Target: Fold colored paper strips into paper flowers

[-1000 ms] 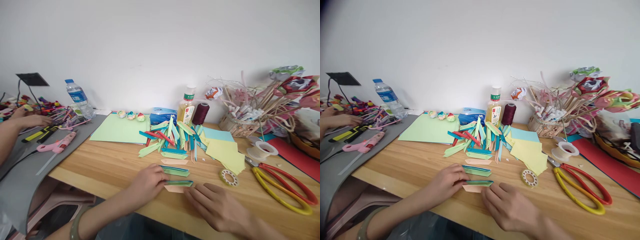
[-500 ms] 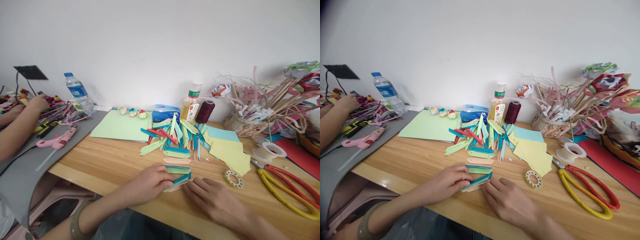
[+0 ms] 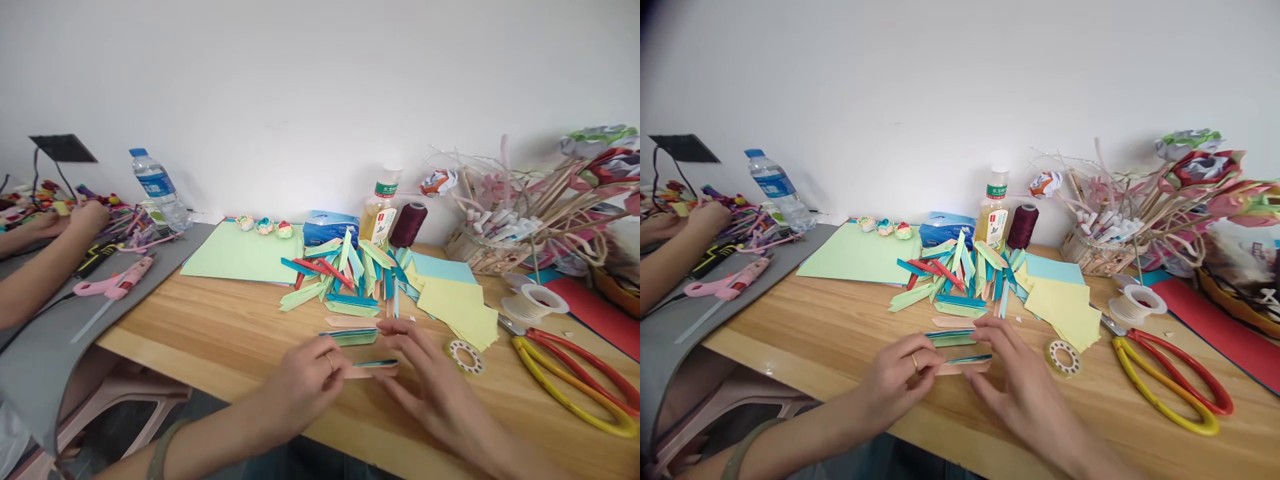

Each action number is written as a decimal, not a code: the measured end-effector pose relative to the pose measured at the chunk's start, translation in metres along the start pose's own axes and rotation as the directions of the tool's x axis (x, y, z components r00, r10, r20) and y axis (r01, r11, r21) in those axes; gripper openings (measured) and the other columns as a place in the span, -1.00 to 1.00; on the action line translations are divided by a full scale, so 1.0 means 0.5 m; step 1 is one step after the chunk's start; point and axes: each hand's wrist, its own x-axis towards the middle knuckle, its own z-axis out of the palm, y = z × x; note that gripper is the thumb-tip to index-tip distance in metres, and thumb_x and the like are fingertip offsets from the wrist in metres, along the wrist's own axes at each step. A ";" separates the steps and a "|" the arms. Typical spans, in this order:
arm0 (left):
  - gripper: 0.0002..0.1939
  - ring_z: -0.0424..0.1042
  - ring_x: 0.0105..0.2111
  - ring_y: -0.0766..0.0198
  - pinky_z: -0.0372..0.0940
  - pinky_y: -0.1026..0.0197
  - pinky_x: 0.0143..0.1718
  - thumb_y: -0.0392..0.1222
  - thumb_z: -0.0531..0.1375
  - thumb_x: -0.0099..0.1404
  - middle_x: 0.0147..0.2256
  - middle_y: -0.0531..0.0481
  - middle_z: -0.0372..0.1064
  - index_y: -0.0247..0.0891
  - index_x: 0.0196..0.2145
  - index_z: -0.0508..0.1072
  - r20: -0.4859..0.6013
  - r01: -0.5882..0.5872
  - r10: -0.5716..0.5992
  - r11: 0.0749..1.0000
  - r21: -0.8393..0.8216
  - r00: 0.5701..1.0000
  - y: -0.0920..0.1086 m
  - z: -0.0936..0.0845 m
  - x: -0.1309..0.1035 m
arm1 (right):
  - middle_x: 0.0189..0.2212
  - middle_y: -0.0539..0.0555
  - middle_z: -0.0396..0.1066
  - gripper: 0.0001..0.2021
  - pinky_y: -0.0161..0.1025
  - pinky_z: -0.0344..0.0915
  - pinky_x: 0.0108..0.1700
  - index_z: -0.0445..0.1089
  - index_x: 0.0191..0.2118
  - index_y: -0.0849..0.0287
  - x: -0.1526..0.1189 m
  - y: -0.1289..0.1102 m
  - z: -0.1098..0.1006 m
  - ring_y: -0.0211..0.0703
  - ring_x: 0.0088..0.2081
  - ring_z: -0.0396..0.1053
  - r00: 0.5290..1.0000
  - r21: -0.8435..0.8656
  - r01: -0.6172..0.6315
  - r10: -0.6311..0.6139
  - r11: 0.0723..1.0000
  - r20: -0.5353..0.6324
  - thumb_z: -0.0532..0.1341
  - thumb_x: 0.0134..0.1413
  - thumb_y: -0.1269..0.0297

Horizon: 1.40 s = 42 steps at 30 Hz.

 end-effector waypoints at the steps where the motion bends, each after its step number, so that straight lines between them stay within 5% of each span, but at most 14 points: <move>1: -0.79 0.35 -0.41 0.32 0.25 0.32 -0.39 -0.42 0.03 0.20 -0.40 -0.04 0.36 -0.28 -0.34 0.44 -0.039 -0.007 0.007 1.000 -0.010 0.999 0.005 -0.002 0.002 | -0.15 0.16 0.40 -0.83 -0.18 0.38 -0.20 0.31 -0.15 0.14 0.003 -0.002 -0.005 -0.09 -0.16 0.39 0.997 0.074 -0.078 0.077 0.994 0.015 0.13 0.10 0.32; 4: -0.79 0.36 -0.36 0.29 0.26 0.27 -0.33 -0.41 0.02 0.21 -0.36 -0.07 0.35 -0.26 -0.29 0.42 -0.061 -0.005 0.001 0.998 -0.061 0.998 0.023 -0.014 0.015 | -0.38 0.03 0.48 -0.86 -0.29 0.37 -0.36 0.38 -0.22 0.11 0.014 -0.005 -0.024 -0.20 -0.40 0.42 0.973 0.244 -0.226 0.205 0.943 0.108 0.11 0.11 0.31; 7: -0.82 0.34 -0.14 0.19 0.24 0.14 -0.11 -0.32 0.14 0.15 -0.14 -0.13 0.32 -0.23 -0.24 0.35 0.154 0.225 -0.184 0.920 -0.320 0.971 0.041 -0.038 0.047 | -0.45 0.02 0.45 -0.85 -0.30 0.33 -0.40 0.43 -0.33 0.13 0.030 -0.012 -0.052 -0.21 -0.44 0.38 0.978 0.296 -0.206 0.186 0.933 0.094 0.10 0.10 0.35; 10: -0.64 0.38 -0.15 0.22 0.24 0.14 -0.13 -0.12 0.12 0.23 0.00 -0.15 0.25 -0.17 -0.02 0.21 0.512 0.521 -0.191 0.565 -0.640 0.837 0.050 -0.062 0.090 | -0.43 0.02 0.45 -0.84 -0.30 0.30 -0.41 0.43 -0.31 0.10 0.050 -0.019 -0.083 -0.21 -0.41 0.37 0.982 0.259 -0.154 0.118 0.954 0.148 0.10 0.09 0.37; 13: -0.68 0.38 -0.51 0.36 0.24 0.20 -0.34 0.01 0.08 0.25 -0.33 -0.05 0.38 -0.28 -0.16 0.31 0.707 0.636 -0.008 0.446 -0.630 0.707 0.053 -0.067 0.129 | -0.35 0.03 0.46 -0.82 -0.26 0.33 -0.36 0.40 -0.18 0.07 0.068 -0.012 -0.097 -0.19 -0.38 0.37 0.982 0.234 -0.150 0.118 0.961 0.148 0.16 0.06 0.33; 16: -0.67 0.27 -0.57 0.41 0.15 0.28 -0.45 0.07 0.13 0.19 -0.52 0.06 0.28 -0.31 -0.40 0.32 0.610 0.615 -0.148 0.375 -0.693 0.778 0.059 -0.047 0.160 | -0.23 0.06 0.41 -0.68 -0.22 0.38 -0.33 0.27 -0.02 0.05 0.081 0.009 -0.095 -0.16 -0.31 0.37 0.986 0.246 -0.143 0.161 0.959 -0.053 0.19 0.06 0.27; 19: -0.71 0.31 -0.48 0.37 0.18 0.25 -0.35 0.00 0.22 0.13 -0.50 0.06 0.28 -0.31 -0.35 0.36 0.476 0.531 -0.301 0.130 -0.838 0.826 0.063 -0.020 0.190 | 0.01 0.14 0.25 -0.55 -0.09 0.36 -0.10 0.09 0.12 0.01 0.088 0.031 -0.092 -0.05 -0.02 0.28 0.972 0.184 -0.044 0.084 0.982 -0.219 0.16 0.11 0.21; 24: -0.81 0.33 -0.47 0.34 0.20 0.24 -0.36 -0.18 0.25 0.12 -0.49 0.00 0.32 -0.35 -0.34 0.42 0.471 0.453 -0.286 -0.130 -0.882 0.834 0.060 0.002 0.236 | 0.24 0.25 -0.10 -0.08 0.08 0.13 0.15 -0.30 0.28 0.06 0.095 0.053 -0.092 0.11 0.24 -0.07 0.987 -0.036 0.117 -0.120 0.992 -0.102 0.30 -0.08 0.12; 35: -0.83 0.41 -0.44 0.31 0.28 0.25 -0.34 -0.25 0.05 0.30 -0.44 -0.07 0.40 -0.36 -0.32 0.41 0.531 0.470 -0.260 -0.263 -0.843 0.806 0.048 0.028 0.261 | 0.19 0.31 0.11 -0.07 0.13 0.17 0.12 -0.17 0.28 0.20 0.076 0.096 -0.062 0.14 0.20 0.06 0.980 -0.302 0.138 -0.174 0.943 -0.097 0.29 -0.12 -0.03; 42: -0.84 0.42 -0.41 0.29 0.27 0.21 -0.31 -0.26 0.05 0.31 -0.39 -0.07 0.40 -0.34 -0.29 0.41 0.510 0.406 -0.340 -0.333 -0.851 0.790 0.048 0.040 0.262 | 0.19 0.32 0.09 -0.01 0.10 0.22 0.09 -0.29 0.30 0.21 0.066 0.091 -0.046 0.15 0.19 0.08 0.985 -0.220 0.090 -0.119 0.971 -0.125 0.31 -0.11 0.02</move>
